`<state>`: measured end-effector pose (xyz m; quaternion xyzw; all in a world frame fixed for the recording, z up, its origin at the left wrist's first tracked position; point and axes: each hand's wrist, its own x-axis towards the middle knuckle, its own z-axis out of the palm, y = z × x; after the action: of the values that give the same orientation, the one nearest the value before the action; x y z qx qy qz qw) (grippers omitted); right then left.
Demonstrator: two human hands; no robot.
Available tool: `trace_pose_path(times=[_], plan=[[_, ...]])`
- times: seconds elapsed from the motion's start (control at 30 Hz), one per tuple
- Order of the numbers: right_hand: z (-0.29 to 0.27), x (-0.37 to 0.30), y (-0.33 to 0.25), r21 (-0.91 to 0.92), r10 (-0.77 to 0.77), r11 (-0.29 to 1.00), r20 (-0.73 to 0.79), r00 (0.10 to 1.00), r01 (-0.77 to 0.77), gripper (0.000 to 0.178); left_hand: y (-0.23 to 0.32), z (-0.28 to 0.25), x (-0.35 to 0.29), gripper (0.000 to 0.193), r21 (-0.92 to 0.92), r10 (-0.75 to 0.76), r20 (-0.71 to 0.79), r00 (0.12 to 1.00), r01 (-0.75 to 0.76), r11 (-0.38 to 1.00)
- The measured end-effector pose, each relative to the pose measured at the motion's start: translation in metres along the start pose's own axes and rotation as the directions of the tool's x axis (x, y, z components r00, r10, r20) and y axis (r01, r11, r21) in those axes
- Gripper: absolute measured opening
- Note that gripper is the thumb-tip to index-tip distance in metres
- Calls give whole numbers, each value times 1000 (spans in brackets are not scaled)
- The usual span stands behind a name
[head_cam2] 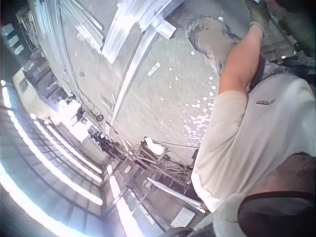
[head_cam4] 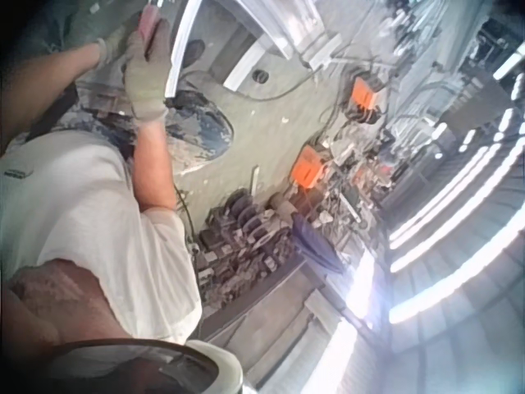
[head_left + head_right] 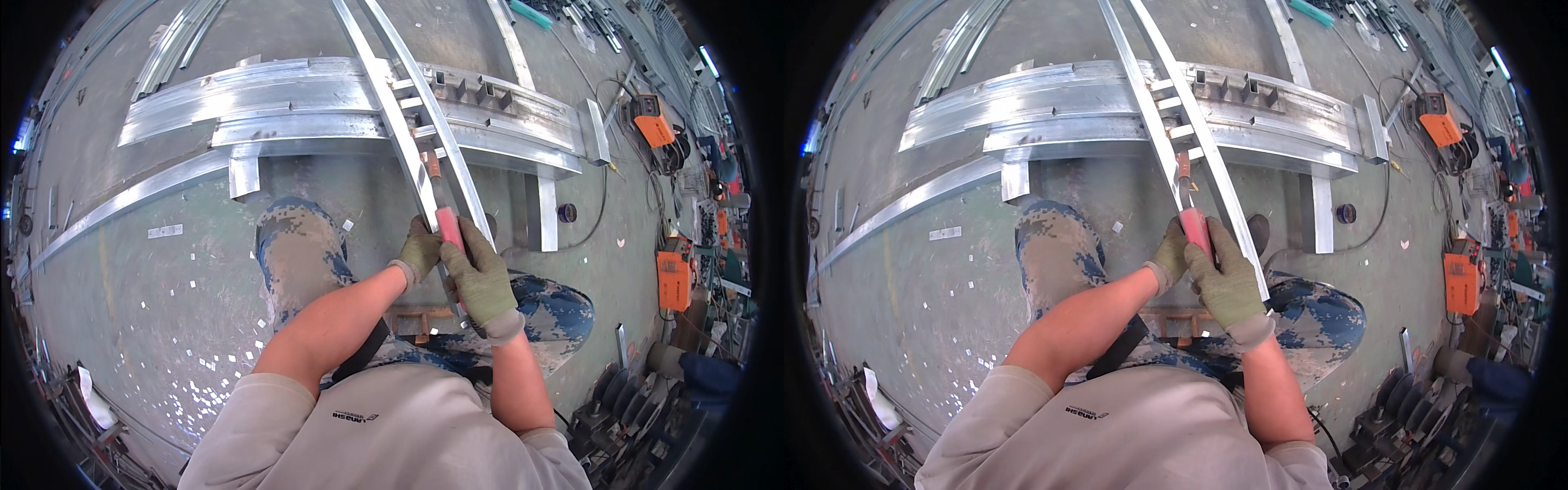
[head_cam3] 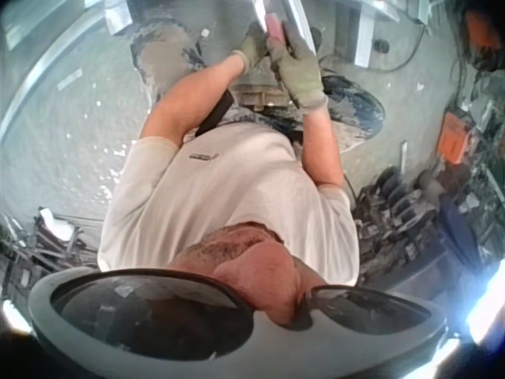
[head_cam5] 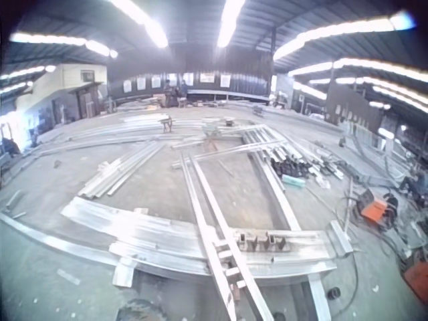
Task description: The person welds metal frame components using a handheld welding torch, creating bright sparks as they join pieces together. After welding, they move and stack the finished metal frames on the workshop floor.
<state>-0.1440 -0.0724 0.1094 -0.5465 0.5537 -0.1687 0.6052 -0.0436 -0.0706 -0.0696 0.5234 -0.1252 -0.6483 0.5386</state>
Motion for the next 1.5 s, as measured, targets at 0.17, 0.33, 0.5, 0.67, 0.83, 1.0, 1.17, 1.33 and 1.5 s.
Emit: trace_pose_path(times=[0.17, 0.33, 0.5, 0.67, 0.83, 1.0, 1.17, 1.33, 1.5], plan=[[10, 12, 9, -48, 60, 997, -79, 995, -64, 61, -3, -2, 1, 72, -217, -95, 46, 994, 103, 971], [10, 19, 9, -4, 74, 997, -151, 986, -76, 58, 8, 4, -10, 63, -49, -82, 44, 996, 84, 995], [7, 16, -5, 103, 162, 983, -131, 978, -149, 56, 9, 5, -10, 72, -13, -97, 50, 994, 98, 995], [5, 20, -5, 146, 167, 978, -135, 977, -147, 53, 7, 9, -9, 69, -44, -96, 30, 995, 97, 994], [6, 19, -4, 159, 161, 977, -112, 981, -143, 54, -3, 5, -3, 70, 17, -98, 8, 995, 98, 995], [2, 20, -3, 150, 163, 977, -91, 982, -149, 54, 11, 11, -12, 72, -185, -121, 48, 992, 127, 974], [1, 22, 1, 131, 114, 986, -80, 990, -103, 53, 7, 8, -11, 73, -187, -132, 69, 989, 142, 972], [1, 15, -6, 131, 140, 983, -76, 987, -129, 54, 7, 9, -9, 71, -50, -113, 26, 993, 114, 992], [0, 11, -1, 141, 151, 981, -105, 983, -136, 55, 8, 10, -9, 68, 14, -128, 27, 991, 127, 992]])
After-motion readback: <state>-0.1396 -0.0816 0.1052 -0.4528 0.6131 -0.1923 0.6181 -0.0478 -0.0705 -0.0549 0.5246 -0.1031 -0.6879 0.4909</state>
